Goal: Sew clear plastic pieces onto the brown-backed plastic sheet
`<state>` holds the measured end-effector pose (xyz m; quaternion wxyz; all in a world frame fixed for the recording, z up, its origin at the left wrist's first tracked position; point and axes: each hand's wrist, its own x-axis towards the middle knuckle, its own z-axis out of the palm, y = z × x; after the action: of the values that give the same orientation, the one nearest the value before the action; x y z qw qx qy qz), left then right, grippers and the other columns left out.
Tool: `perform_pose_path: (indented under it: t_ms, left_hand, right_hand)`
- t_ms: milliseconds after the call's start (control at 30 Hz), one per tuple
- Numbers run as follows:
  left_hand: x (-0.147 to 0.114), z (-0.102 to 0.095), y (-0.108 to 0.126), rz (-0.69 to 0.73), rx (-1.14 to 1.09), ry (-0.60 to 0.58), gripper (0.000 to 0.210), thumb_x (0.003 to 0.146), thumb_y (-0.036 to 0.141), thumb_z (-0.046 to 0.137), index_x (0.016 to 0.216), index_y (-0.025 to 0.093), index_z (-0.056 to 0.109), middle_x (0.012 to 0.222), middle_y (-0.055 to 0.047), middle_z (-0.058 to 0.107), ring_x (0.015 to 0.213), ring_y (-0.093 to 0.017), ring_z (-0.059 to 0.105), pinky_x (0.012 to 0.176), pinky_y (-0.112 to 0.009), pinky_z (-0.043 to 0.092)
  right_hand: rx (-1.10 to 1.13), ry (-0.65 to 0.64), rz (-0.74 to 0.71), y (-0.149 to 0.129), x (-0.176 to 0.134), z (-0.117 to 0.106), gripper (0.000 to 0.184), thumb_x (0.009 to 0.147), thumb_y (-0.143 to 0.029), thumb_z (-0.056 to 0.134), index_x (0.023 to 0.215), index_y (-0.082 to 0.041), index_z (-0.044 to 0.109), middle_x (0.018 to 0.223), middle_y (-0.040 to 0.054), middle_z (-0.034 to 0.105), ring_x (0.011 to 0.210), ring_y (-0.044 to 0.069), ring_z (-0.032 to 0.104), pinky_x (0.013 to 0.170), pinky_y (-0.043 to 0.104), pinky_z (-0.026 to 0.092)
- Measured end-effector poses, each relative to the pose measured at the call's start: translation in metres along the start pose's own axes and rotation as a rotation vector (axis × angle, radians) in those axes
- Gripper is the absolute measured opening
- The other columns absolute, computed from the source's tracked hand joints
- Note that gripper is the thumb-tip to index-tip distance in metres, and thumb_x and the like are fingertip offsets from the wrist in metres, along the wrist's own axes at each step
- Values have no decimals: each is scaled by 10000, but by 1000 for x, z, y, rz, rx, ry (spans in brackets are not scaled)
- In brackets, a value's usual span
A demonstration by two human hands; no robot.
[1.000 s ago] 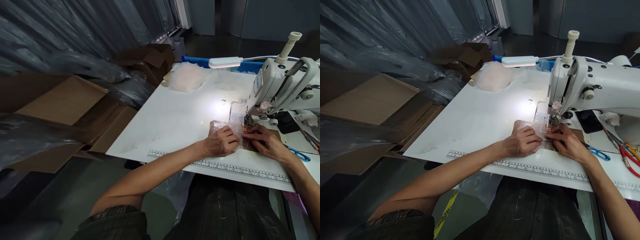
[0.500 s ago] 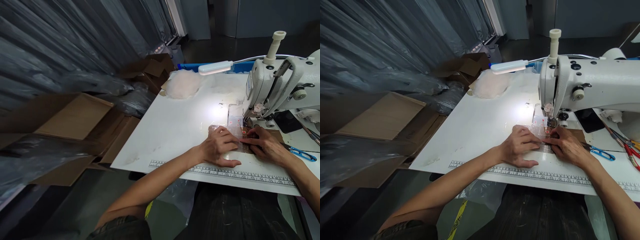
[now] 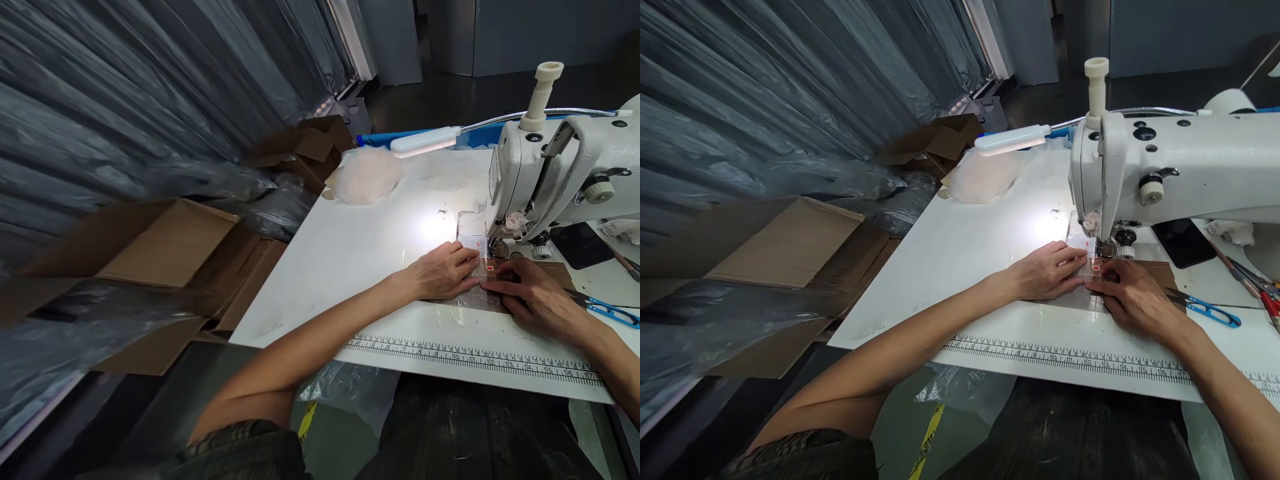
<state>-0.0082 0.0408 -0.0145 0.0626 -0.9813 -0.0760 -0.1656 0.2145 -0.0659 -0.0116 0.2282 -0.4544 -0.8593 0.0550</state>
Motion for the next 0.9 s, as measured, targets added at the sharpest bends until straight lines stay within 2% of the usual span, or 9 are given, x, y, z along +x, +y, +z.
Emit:
perform_pose_path:
  t_ms: [100, 233, 367, 467, 567, 900]
  left_hand:
    - [0, -1, 2, -13, 25, -11, 424, 1026, 387, 366, 1165, 73, 616, 1234, -179, 643, 958, -236, 609, 814, -375, 498]
    - [8, -4, 2, -60, 86, -52, 425, 1027, 378, 357, 1177, 85, 626, 1248, -144, 647, 885, -232, 581, 773, -379, 441]
    - [16, -4, -3, -78, 64, -101, 411, 1034, 352, 340, 1233, 122, 616, 1322, -125, 617, 964, -246, 567, 823, -401, 403]
    - [14, -2, -5, -124, 5, -107, 436, 1038, 370, 327, 1279, 119, 589, 1363, -127, 592, 1003, -255, 554, 829, -410, 396]
    - [10, -2, -4, -150, -47, -98, 485, 1038, 407, 315, 1327, 94, 547, 1408, -145, 553, 1043, -267, 544, 834, -416, 397]
    - [13, -5, -2, -162, -36, -151, 512, 1043, 418, 275, 1336, 94, 542, 1430, -154, 530, 1060, -279, 558, 844, -433, 384]
  right_hand:
    - [-4, 18, -4, 0, 0, 1, 366, 907, -159, 473, 1137, -280, 730, 1079, 112, 625, 1002, 250, 601, 876, 461, 561]
    - [-11, 21, 3, 0, 1, 0, 361, 914, -164, 466, 1152, -260, 719, 1088, 121, 623, 982, 249, 613, 844, 436, 574]
    - [7, 4, 62, 0, 1, -1, 369, 923, -175, 460, 1204, -244, 691, 1115, 137, 616, 967, 256, 619, 825, 432, 581]
    - [9, 19, 75, 1, 0, 0, 361, 937, -193, 459, 1223, -214, 678, 1109, 147, 600, 957, 246, 615, 829, 413, 578]
    - [25, 6, 81, 1, 0, 1, 360, 941, -203, 470, 1240, -247, 667, 1101, 126, 598, 951, 233, 609, 820, 397, 576]
    - [10, 42, 54, 3, 0, 3, 337, 958, -203, 453, 1218, -229, 667, 1085, 128, 585, 907, 219, 626, 732, 377, 595]
